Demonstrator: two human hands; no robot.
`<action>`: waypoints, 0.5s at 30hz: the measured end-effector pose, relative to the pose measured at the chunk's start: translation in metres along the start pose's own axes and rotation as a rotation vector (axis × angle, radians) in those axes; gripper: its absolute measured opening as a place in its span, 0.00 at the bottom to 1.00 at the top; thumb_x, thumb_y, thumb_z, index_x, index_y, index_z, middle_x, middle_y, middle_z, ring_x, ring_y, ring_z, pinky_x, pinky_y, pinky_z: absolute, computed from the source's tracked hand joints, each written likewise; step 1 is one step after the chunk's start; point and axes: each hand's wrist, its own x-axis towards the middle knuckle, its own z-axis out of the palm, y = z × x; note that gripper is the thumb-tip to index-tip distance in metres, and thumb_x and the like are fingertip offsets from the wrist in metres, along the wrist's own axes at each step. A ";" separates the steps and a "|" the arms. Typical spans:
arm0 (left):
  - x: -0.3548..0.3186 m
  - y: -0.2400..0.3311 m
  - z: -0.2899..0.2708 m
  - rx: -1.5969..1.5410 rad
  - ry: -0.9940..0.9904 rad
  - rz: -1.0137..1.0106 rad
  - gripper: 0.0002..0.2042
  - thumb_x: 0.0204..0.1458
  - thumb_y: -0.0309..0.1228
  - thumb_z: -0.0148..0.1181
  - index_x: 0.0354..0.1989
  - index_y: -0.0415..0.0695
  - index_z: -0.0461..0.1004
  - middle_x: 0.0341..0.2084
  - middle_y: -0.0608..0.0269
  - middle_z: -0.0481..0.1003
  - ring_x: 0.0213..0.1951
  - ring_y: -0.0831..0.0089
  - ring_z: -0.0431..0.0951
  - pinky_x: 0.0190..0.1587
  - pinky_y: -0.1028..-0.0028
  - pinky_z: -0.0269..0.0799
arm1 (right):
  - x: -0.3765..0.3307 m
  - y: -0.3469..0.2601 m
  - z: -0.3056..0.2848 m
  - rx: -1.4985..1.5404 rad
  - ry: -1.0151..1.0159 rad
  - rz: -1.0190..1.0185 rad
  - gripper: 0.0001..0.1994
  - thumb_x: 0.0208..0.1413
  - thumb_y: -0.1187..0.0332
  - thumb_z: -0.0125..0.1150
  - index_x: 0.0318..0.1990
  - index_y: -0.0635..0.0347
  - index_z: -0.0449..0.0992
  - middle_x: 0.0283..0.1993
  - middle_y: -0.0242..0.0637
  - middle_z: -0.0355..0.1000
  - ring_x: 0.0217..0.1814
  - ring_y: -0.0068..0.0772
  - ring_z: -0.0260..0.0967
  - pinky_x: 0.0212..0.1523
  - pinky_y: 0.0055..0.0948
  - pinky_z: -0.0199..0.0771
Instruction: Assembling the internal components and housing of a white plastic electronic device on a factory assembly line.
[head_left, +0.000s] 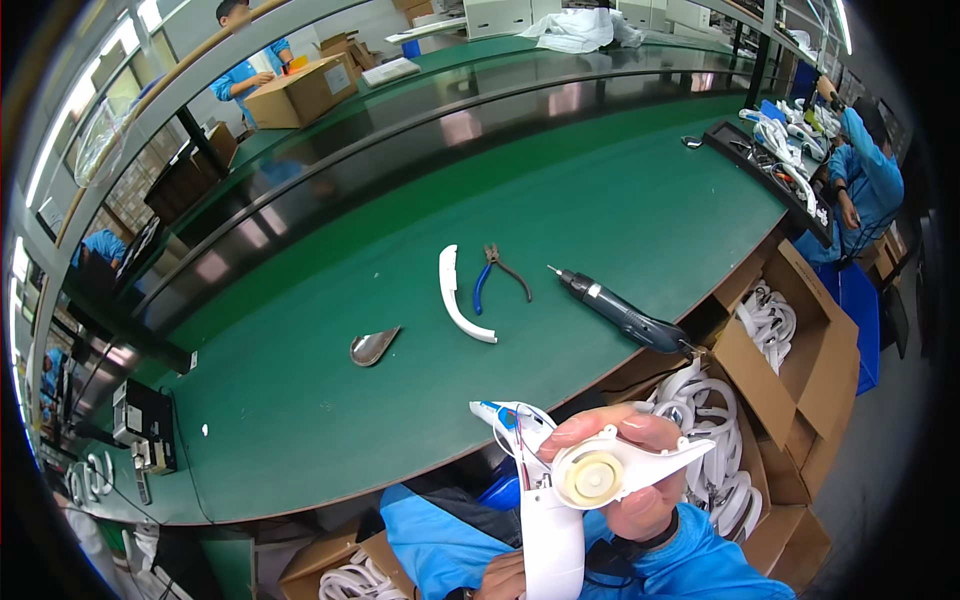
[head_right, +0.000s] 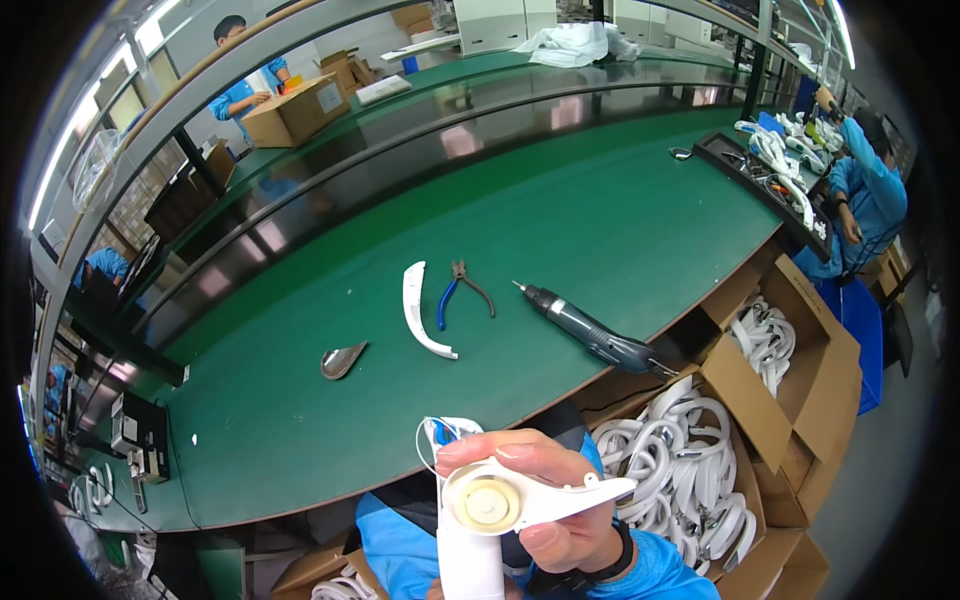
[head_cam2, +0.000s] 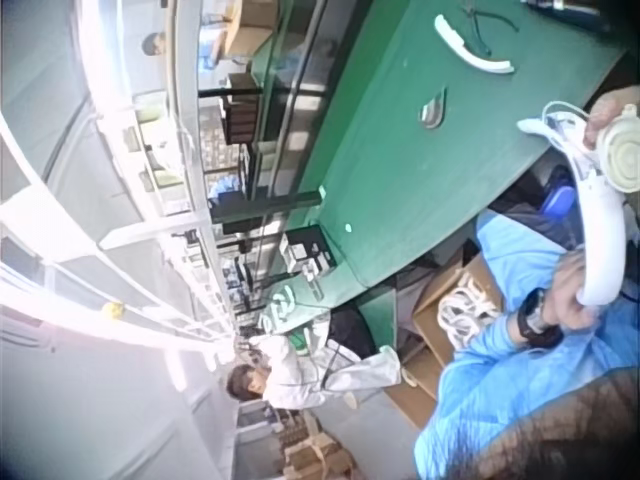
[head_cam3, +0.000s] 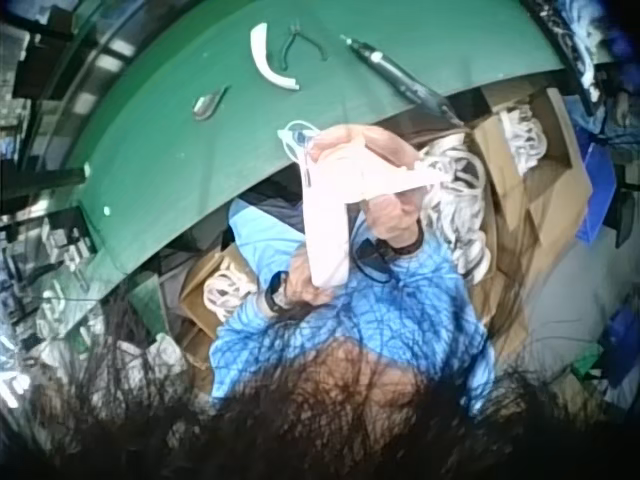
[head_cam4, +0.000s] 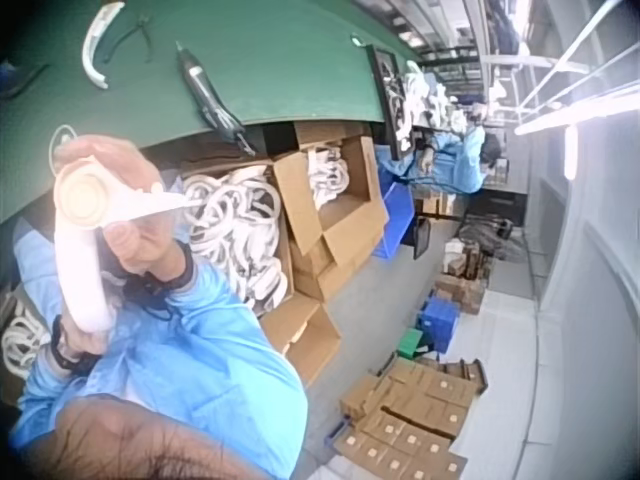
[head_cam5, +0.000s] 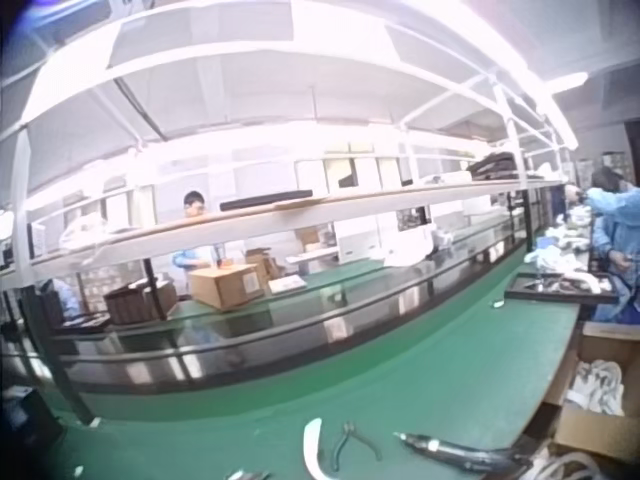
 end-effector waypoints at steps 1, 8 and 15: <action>0.003 0.001 0.000 -0.001 0.002 0.004 0.22 0.49 0.39 0.57 0.47 0.32 0.75 0.39 0.44 0.78 0.39 0.46 0.80 0.43 0.56 0.75 | 0.000 0.001 -0.001 0.015 -0.010 0.007 0.27 0.62 0.62 0.56 0.66 0.59 0.59 0.57 0.66 0.65 0.55 0.57 0.70 0.53 0.51 0.73; 0.000 -0.005 0.006 0.012 0.020 0.030 0.21 0.49 0.40 0.57 0.44 0.32 0.76 0.37 0.47 0.79 0.35 0.50 0.80 0.38 0.59 0.75 | -0.001 -0.010 0.002 0.093 -0.026 0.058 0.26 0.63 0.64 0.55 0.67 0.55 0.58 0.59 0.66 0.63 0.59 0.58 0.67 0.57 0.52 0.69; 0.002 0.000 0.006 -0.054 0.067 -0.017 0.19 0.49 0.41 0.59 0.39 0.34 0.75 0.32 0.49 0.78 0.31 0.51 0.80 0.35 0.61 0.74 | 0.002 -0.012 0.012 -0.152 0.079 0.091 0.28 0.63 0.51 0.53 0.67 0.48 0.56 0.48 0.59 0.71 0.44 0.51 0.77 0.41 0.49 0.82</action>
